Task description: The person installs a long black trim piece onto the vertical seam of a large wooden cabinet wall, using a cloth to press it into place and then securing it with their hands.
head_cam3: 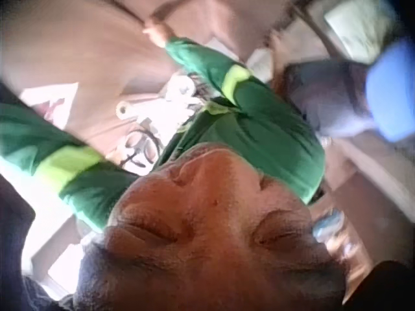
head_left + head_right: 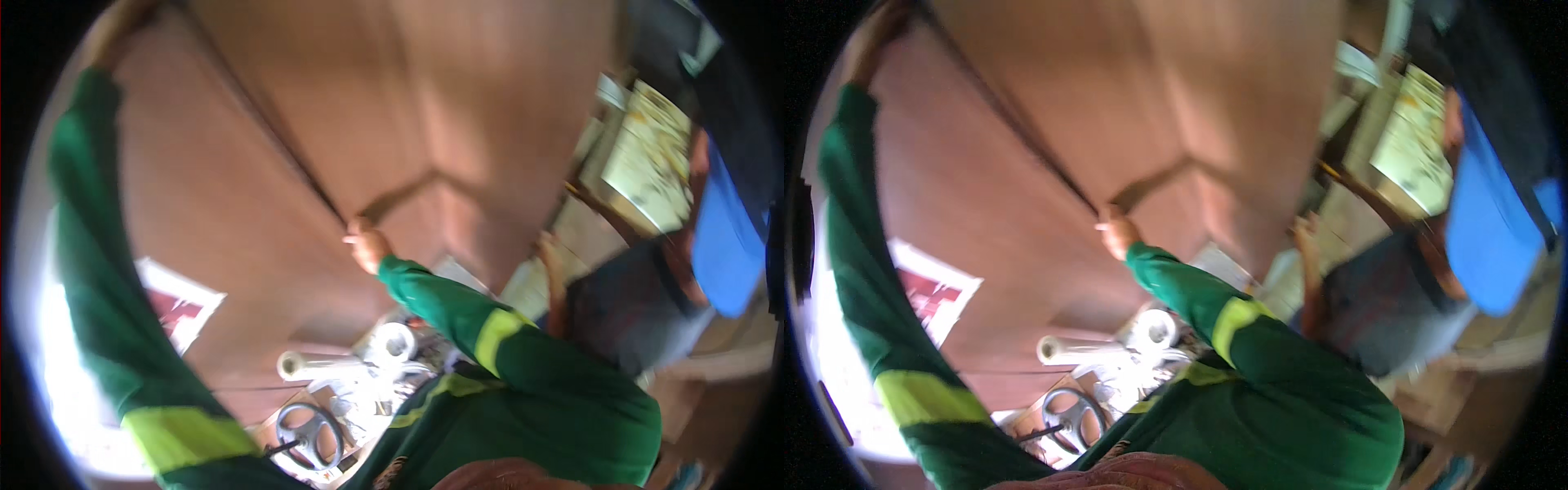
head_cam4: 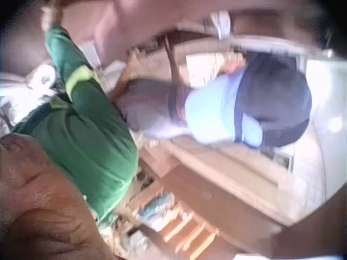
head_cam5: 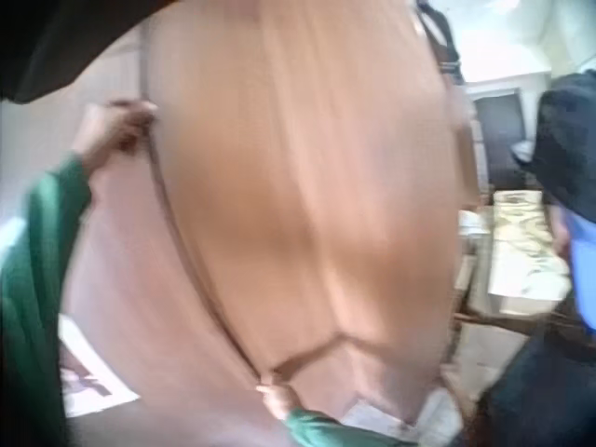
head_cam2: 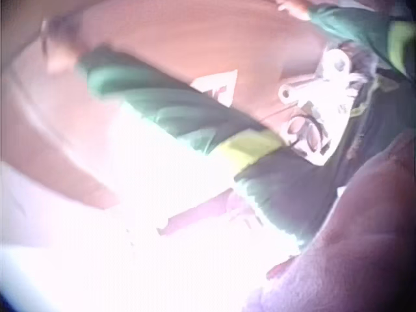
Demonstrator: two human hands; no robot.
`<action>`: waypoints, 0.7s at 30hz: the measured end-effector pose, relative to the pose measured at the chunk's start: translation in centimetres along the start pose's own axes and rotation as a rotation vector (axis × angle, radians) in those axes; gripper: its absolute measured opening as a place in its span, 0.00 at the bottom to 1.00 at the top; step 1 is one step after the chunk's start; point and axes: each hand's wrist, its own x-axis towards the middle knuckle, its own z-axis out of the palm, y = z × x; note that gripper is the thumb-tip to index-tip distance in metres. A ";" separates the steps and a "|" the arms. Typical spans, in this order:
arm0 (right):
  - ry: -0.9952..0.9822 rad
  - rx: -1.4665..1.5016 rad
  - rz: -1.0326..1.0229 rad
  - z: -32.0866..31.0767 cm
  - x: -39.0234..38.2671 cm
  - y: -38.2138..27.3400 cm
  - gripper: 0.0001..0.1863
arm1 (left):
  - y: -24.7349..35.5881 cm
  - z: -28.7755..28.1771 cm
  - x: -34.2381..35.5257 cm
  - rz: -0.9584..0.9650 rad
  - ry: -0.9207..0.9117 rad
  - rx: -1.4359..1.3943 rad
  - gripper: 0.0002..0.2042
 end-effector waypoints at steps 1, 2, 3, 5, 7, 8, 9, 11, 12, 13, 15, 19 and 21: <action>-0.033 0.046 -0.040 1.0 -0.1 -2.1 0.13 | 2.1 -1.3 -0.7 0.018 0.093 0.041 0.08; -0.048 0.055 -0.071 1.3 0.1 -2.2 0.14 | 2.9 -1.9 -0.4 -0.008 0.105 0.051 0.08; -0.054 0.041 -0.099 1.0 0.5 -1.1 0.15 | 3.8 -1.1 -0.3 -0.022 0.132 0.085 0.09; -0.003 -0.067 -0.116 -0.4 1.5 3.6 0.17 | 3.2 1.9 1.4 -0.089 0.197 0.005 0.10; -0.009 -0.087 -0.082 -1.3 2.0 1.2 0.16 | 2.6 1.9 2.5 -0.101 0.195 0.041 0.13; -0.083 0.015 0.123 -1.7 1.5 -1.3 0.14 | 1.4 0.7 2.5 -0.140 0.138 0.112 0.17; -0.023 -0.004 0.046 -1.1 1.4 -1.3 0.12 | -0.7 -0.3 3.2 0.005 0.250 0.266 0.17; -0.021 0.020 0.025 0.0 0.8 -2.6 0.11 | -4.2 -1.9 4.2 0.129 0.378 0.403 0.16; -0.012 0.018 0.033 -0.3 0.8 -2.5 0.12 | -4.0 -1.2 4.0 0.131 0.398 0.442 0.17; -0.037 0.019 0.082 -0.7 0.9 -2.3 0.12 | -3.9 -0.6 3.6 0.134 0.418 0.480 0.17; -0.047 0.015 0.099 -1.1 1.0 -2.0 0.12 | -3.7 0.1 3.1 0.168 0.461 0.546 0.17; 0.009 0.032 0.080 -1.0 1.3 -1.0 0.11 | -2.7 0.3 3.1 0.111 0.444 0.475 0.18; -0.020 0.063 0.089 -1.1 1.2 -1.7 0.11 | -3.0 0.0 3.1 0.150 0.474 0.556 0.18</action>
